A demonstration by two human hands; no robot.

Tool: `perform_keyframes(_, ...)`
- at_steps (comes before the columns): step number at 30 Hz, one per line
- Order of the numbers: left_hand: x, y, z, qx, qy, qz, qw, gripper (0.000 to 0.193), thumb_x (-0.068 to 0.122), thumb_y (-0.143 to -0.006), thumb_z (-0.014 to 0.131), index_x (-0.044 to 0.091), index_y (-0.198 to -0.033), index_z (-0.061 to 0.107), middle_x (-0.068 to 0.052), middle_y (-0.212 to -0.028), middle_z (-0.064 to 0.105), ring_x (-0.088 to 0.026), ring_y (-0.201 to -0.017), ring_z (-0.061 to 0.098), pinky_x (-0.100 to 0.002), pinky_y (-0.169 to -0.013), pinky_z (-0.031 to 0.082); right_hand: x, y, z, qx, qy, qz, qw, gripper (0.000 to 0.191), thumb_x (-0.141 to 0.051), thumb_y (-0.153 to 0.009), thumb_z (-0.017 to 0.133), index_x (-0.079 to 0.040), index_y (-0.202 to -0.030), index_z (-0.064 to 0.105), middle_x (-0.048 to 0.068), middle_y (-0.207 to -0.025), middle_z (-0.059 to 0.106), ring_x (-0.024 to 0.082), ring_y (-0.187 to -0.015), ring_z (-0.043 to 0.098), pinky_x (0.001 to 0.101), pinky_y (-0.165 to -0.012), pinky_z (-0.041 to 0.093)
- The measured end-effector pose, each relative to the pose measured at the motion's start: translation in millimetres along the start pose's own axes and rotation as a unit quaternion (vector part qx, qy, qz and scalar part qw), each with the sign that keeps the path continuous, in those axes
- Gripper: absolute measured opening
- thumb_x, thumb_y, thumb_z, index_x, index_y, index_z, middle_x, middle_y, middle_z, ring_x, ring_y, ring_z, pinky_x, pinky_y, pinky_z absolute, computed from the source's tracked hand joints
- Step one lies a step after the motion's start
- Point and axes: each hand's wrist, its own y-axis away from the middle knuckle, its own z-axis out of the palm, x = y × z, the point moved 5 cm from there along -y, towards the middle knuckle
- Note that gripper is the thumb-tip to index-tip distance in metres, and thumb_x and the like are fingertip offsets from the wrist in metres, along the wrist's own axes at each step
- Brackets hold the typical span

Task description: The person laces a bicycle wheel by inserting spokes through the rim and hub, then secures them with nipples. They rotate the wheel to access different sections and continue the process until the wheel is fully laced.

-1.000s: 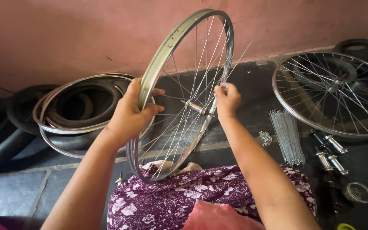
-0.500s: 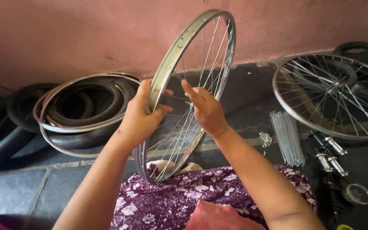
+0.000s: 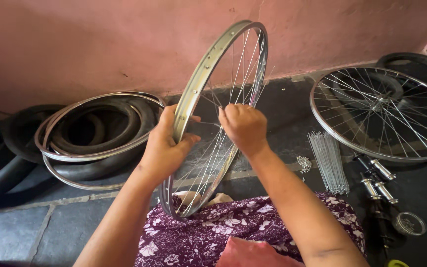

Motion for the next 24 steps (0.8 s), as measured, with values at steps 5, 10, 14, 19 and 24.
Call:
perform_keyframes(5, -7, 5, -3, -0.001, 0.039, -0.036, 0.999, 0.055, -0.009, -0.085, 0.059, 0.007, -0.136, 0.046, -0.007, -0.121, 0.071, -0.016, -0.091, 0.076, -0.027, -0.078, 0.059, 7, 6, 26, -0.077, -0.36, 0.174, 0.913, 0.012, -0.018, -0.093, 0.062, -0.009, -0.1, 0.064, 0.003, -0.09, 0.066, 0.017, -0.085, 0.068, 0.0326, -0.076, 0.053)
perform_keyframes(10, -20, 22, 1, 0.024, 0.059, -0.019, 0.998, 0.056, -0.01, -0.085, 0.06, 0.005, -0.136, 0.045, -0.009, -0.127, 0.068, -0.015, -0.095, 0.075, -0.027, -0.079, 0.059, 5, 25, 65, -0.101, -0.715, 0.357, 0.593, 0.015, -0.016, -0.098, 0.061, -0.004, -0.103, 0.068, 0.003, -0.096, 0.067, 0.012, -0.097, 0.062, 0.0271, -0.096, 0.045)
perform_keyframes(14, -38, 45, 12, 0.084, 0.029, -0.015, 0.996, 0.051, -0.01, -0.086, 0.062, 0.004, -0.133, 0.046, -0.009, -0.126, 0.072, -0.013, -0.094, 0.076, -0.026, -0.076, 0.059, -4, 27, 60, -0.153, -0.722, 0.317, 0.595, 0.016, -0.02, -0.105, 0.063, -0.005, -0.107, 0.068, 0.002, -0.097, 0.064, 0.012, -0.098, 0.059, 0.0285, -0.095, 0.045)
perform_keyframes(19, -56, 64, 14, 0.113, 0.038, -0.004, 0.993, 0.049, -0.01, -0.087, 0.06, 0.003, -0.132, 0.046, -0.01, -0.126, 0.072, -0.014, -0.094, 0.077, -0.026, -0.078, 0.059, -21, 9, 33, -0.248, -0.66, 0.271, 0.655, 0.03, -0.024, -0.095, 0.07, -0.005, -0.118, 0.072, 0.001, -0.11, 0.071, 0.01, -0.108, 0.063, 0.0294, -0.099, 0.048)
perform_keyframes(24, -56, 67, 12, 0.114, 0.012, 0.001, 0.993, 0.047, -0.01, -0.088, 0.06, 0.003, -0.132, 0.048, -0.009, -0.126, 0.073, -0.014, -0.094, 0.077, -0.026, -0.079, 0.058, -40, -25, 14, -0.25, -0.712, 0.21, 0.622, 0.032, -0.021, -0.089, 0.082, -0.002, -0.114, 0.074, 0.003, -0.109, 0.072, 0.011, -0.108, 0.066, 0.0303, -0.099, 0.053)
